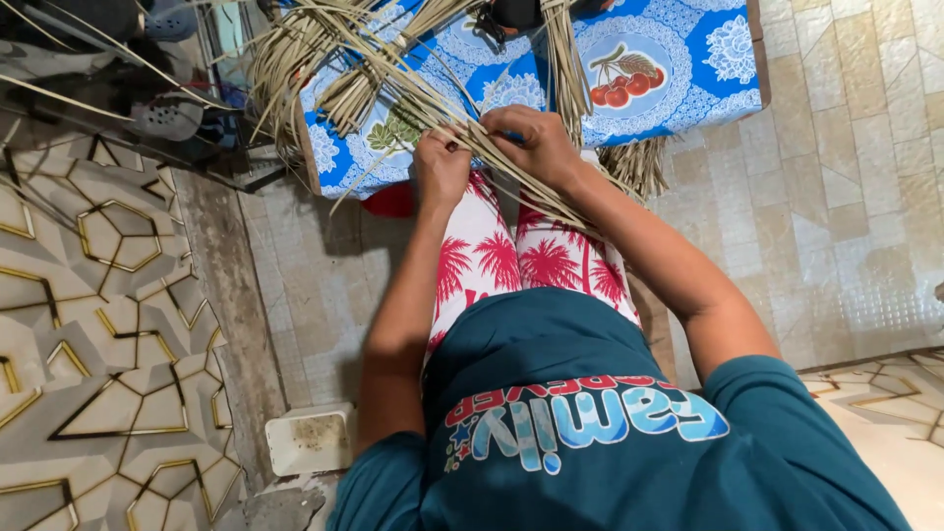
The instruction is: The person sits on the floor and repeatedly gathers dried plant stalks, aligns them, and ties them into bundles using thin strips. They place each finished bundle on a patterned cloth on the floor and continue with the next set of stalks.
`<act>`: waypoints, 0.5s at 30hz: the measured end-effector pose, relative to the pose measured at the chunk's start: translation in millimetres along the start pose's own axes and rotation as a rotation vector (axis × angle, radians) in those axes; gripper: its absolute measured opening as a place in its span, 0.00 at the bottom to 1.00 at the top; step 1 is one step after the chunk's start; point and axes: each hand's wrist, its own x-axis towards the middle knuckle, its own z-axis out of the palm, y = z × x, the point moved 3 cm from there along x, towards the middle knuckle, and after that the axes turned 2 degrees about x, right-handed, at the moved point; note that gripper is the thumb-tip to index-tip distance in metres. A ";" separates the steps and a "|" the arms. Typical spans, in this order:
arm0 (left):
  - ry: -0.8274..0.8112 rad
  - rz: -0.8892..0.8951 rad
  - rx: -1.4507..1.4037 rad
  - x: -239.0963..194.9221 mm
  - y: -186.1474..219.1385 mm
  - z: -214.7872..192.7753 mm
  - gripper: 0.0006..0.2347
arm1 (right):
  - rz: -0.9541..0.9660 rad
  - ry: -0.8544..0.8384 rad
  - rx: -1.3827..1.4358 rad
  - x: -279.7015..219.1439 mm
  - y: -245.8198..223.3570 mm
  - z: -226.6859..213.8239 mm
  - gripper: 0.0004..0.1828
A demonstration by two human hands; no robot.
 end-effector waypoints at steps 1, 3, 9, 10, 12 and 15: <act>-0.018 -0.016 -0.010 -2.8 -1.5 -0.8 0.06 | 0.001 -0.009 -0.017 -2.5 0.4 -0.3 0.08; -0.036 -0.031 -0.020 -1.0 -12.2 5.7 0.06 | 0.002 -0.018 -0.034 -7.6 5.9 0.5 0.07; 0.075 0.208 -0.051 -27.8 16.0 -7.5 0.04 | -0.019 -0.027 -0.065 -18.3 8.2 2.8 0.05; 0.127 0.285 -0.098 -36.0 29.5 -15.1 0.03 | -0.007 -0.021 -0.075 -19.7 7.8 2.4 0.06; 0.177 0.363 -0.146 -47.9 46.2 -24.7 0.02 | 0.006 -0.014 -0.087 -23.1 11.4 2.5 0.07; 0.209 0.407 -0.168 -48.1 37.7 -21.1 0.02 | -0.006 -0.025 -0.127 -27.5 18.9 5.9 0.09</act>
